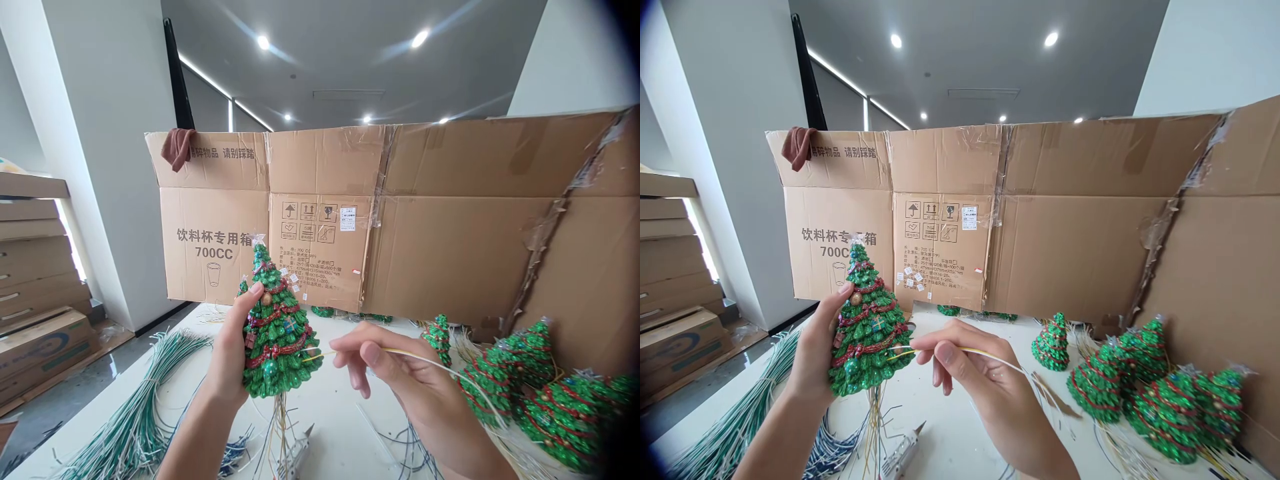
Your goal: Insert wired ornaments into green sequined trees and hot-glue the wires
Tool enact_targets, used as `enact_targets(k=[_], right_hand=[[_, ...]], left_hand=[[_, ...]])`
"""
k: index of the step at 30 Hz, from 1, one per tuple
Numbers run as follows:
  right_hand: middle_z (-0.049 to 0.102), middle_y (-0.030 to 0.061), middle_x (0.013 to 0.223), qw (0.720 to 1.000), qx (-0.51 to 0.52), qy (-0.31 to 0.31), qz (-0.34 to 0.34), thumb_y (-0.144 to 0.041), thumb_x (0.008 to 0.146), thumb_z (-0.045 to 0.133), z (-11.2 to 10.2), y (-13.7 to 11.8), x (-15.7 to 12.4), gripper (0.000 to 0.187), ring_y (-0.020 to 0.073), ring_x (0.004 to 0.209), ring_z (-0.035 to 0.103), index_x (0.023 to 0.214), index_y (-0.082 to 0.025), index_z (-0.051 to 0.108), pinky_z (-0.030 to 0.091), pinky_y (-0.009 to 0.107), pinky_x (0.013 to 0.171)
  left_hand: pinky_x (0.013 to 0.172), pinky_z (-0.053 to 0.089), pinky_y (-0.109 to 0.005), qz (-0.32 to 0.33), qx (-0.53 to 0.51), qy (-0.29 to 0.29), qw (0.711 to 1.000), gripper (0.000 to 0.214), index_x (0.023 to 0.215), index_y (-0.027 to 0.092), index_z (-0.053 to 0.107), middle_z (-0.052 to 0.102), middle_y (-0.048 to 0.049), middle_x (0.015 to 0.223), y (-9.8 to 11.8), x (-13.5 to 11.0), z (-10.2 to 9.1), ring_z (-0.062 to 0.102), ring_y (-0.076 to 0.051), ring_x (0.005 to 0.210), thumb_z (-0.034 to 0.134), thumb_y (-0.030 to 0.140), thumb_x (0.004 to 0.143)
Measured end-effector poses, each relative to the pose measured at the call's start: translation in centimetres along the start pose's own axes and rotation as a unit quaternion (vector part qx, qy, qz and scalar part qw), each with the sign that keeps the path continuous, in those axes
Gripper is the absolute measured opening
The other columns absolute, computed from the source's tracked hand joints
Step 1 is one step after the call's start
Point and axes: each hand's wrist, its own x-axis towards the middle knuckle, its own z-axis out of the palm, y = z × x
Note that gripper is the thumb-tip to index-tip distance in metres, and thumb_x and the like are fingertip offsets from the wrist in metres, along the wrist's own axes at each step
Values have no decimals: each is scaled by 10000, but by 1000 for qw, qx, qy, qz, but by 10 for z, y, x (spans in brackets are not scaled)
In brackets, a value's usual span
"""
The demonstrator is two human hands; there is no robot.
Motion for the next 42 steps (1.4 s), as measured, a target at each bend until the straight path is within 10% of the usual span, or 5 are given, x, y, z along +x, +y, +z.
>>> enact_targets(k=[16,25,32,42], right_hand=[[829,92,1070,994,52,99,5,-419,1157,489,-10,4,5,377,205,879,721,1173,-276,838,617,309,744],[807,95,1218,982,80,170,4,-382,1112,608,-26,1,4,251,202,913,721,1242,-295,805,603,312,714],[805,95,1285,975,81,205,24,-390,1110,618,-26,-1,0,253,259,1087,744,1257,-293,800,608,410,931],[855,104,969,977,13,212,33,-509,1092,616,-27,-6,-6,354,258,829,706,1204,-274,857,594,448,851]], left_hand=[[758,700,-409,-12,-52,77,996,294,930,194,706,781,-62,820,7,16,-2,819,-288,762,853,419,809],[767,688,-360,98,-68,135,984,301,985,205,728,777,-29,844,21,14,37,802,-250,762,826,441,828],[811,684,-366,56,-112,151,981,285,939,211,719,744,-8,770,4,6,65,811,-258,785,826,445,818],[757,694,-369,-21,-96,185,978,386,1131,201,750,817,-45,913,-15,13,48,826,-266,786,807,476,866]])
